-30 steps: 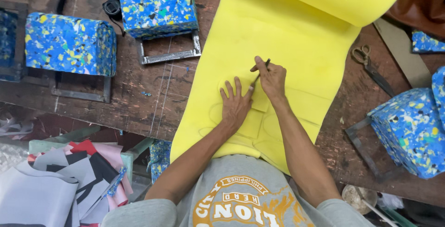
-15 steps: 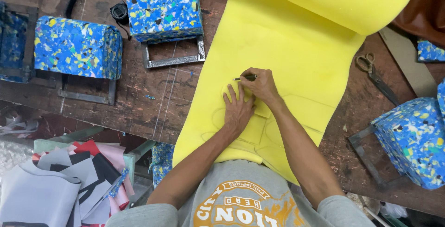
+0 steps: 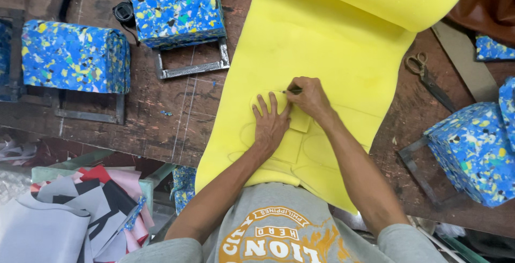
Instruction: The person uses a utility knife to cut shapes out of a large sheet of yellow foam. They trace outlines and slice through the material to separate individual pieces, which are then lifted and moved aside.
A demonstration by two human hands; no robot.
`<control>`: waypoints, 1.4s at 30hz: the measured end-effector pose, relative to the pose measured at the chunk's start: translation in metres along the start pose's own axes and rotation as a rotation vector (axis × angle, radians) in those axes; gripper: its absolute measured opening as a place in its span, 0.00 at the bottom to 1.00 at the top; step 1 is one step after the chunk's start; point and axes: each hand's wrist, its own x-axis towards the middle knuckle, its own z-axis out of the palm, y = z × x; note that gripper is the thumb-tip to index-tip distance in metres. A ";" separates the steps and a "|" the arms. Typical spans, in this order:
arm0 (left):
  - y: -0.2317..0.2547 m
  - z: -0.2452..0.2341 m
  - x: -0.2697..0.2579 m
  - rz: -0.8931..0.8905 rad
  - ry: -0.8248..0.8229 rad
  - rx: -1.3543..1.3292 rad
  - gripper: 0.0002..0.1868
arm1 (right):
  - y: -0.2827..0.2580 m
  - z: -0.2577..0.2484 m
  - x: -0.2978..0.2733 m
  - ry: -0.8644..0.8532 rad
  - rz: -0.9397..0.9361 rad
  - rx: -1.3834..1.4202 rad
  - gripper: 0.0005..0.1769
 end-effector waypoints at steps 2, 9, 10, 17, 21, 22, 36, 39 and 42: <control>0.000 0.000 -0.001 0.004 0.012 -0.002 0.35 | 0.006 -0.016 -0.009 -0.005 0.020 -0.026 0.09; 0.000 0.002 0.000 0.000 -0.025 0.014 0.35 | -0.007 -0.019 -0.004 0.012 0.047 0.011 0.08; 0.001 0.003 0.000 0.001 -0.013 0.007 0.35 | -0.012 -0.012 0.000 0.007 0.061 0.042 0.08; 0.000 0.002 0.000 0.000 -0.011 -0.003 0.36 | -0.009 -0.005 0.000 -0.027 0.041 0.011 0.09; 0.001 0.000 0.000 0.002 0.001 0.017 0.34 | 0.015 -0.041 -0.026 -0.059 0.143 -0.070 0.08; 0.002 0.000 0.000 0.002 -0.001 0.017 0.34 | 0.017 -0.047 -0.030 -0.061 0.170 -0.090 0.07; 0.007 -0.008 0.006 0.052 -0.103 0.097 0.40 | 0.024 -0.045 -0.031 -0.044 0.204 -0.062 0.07; 0.006 -0.011 0.006 0.065 -0.121 0.108 0.40 | 0.032 -0.056 -0.040 -0.041 0.229 -0.104 0.07; 0.006 -0.012 0.008 0.069 -0.092 0.111 0.38 | 0.030 -0.050 -0.034 -0.043 0.242 -0.071 0.07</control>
